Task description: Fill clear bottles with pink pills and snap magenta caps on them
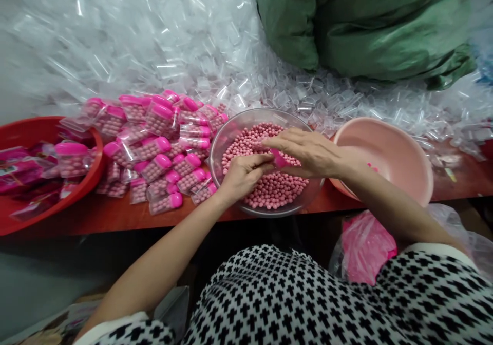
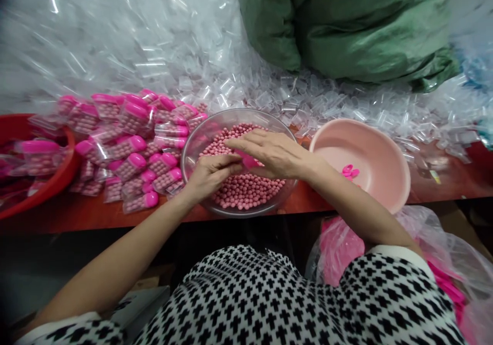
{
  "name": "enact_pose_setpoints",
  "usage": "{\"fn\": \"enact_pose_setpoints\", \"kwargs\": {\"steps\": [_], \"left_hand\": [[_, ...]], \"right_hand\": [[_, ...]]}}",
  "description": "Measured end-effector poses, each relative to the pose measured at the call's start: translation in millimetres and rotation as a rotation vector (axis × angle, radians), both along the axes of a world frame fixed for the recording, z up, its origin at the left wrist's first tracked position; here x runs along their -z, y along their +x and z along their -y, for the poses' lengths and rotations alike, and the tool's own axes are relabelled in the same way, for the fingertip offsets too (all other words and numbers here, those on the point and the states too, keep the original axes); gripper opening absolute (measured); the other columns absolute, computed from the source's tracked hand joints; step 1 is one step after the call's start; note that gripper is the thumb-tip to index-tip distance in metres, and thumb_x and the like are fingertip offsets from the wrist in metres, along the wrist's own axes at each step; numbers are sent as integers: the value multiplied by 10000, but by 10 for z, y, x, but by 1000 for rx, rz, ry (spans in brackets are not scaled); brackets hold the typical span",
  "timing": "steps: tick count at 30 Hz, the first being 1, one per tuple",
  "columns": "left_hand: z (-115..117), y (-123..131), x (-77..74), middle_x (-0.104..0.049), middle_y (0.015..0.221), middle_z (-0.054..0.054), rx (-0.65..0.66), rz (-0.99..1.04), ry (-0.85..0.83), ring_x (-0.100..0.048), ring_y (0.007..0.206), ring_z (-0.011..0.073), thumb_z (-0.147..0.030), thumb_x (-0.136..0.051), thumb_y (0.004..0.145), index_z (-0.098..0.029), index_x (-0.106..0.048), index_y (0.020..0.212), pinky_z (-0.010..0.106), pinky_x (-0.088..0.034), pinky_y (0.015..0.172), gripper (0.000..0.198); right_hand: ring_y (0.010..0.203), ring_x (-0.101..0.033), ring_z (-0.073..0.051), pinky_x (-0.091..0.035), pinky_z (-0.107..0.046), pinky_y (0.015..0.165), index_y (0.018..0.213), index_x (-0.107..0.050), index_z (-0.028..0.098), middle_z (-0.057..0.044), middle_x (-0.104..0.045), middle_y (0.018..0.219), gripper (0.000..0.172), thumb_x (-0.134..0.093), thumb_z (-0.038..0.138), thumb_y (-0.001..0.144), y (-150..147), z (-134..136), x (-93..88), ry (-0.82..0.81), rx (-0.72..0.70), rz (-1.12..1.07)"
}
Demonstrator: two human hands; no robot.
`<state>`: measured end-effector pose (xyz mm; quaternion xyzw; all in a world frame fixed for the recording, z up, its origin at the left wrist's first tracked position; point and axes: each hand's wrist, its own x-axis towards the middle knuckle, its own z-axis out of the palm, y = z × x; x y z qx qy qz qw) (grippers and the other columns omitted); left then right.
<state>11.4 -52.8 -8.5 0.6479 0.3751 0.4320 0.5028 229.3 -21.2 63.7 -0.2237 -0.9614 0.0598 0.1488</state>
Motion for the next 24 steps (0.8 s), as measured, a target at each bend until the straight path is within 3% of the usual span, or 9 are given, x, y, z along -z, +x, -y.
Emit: {"fn": "enact_pose_setpoints", "kwargs": {"steps": [3,6,10,17,21,24], "left_hand": [[-26,-25,-7,-759,933,59,-55,124,-106,-696,865,212,-392,-731,815,-152,-753,954,315,-562,814,278],[-30,-11,-20,-698,866,26,-55,239,-187,-646,786,162,-392,-762,802,-156,-695,968,269,-539,732,296],[-22,30,-4,-583,702,-36,-42,331,-257,-549,645,104,-400,-810,769,-170,-643,957,212,-473,634,341],[-45,14,25,-611,758,-23,-33,357,-266,-539,670,96,-436,-831,743,-160,-654,963,205,-456,635,395],[-53,32,19,-674,793,-11,-58,354,-293,-598,697,110,-426,-861,685,-181,-679,939,222,-506,658,397],[-79,-28,-39,-723,821,-8,-167,360,-304,-645,718,123,-378,-886,640,-203,-696,919,242,-551,685,380]], "right_hand": [[1114,-671,-269,-564,-424,966,1357,-566,174,-140,-717,1200,442,-566,427,995,-18,77,172,129,226,-94],[1167,-654,-302,-583,-426,939,1360,-547,127,-191,-683,1252,538,-585,493,968,-88,186,366,199,328,-97],[1248,-601,-355,-564,-495,976,1443,-436,71,-251,-606,1339,724,-617,541,923,-241,255,524,227,391,-74],[1008,-666,-326,-577,-481,842,1332,-454,95,-193,-678,1101,606,-639,454,880,-343,137,737,322,364,-223],[1033,-675,-315,-570,-444,855,1346,-452,102,-186,-689,1123,609,-675,409,869,-397,176,740,238,372,-224],[1097,-680,-306,-567,-410,892,1483,-365,135,-183,-679,1260,816,-722,499,847,-379,198,573,40,400,-157]]}}
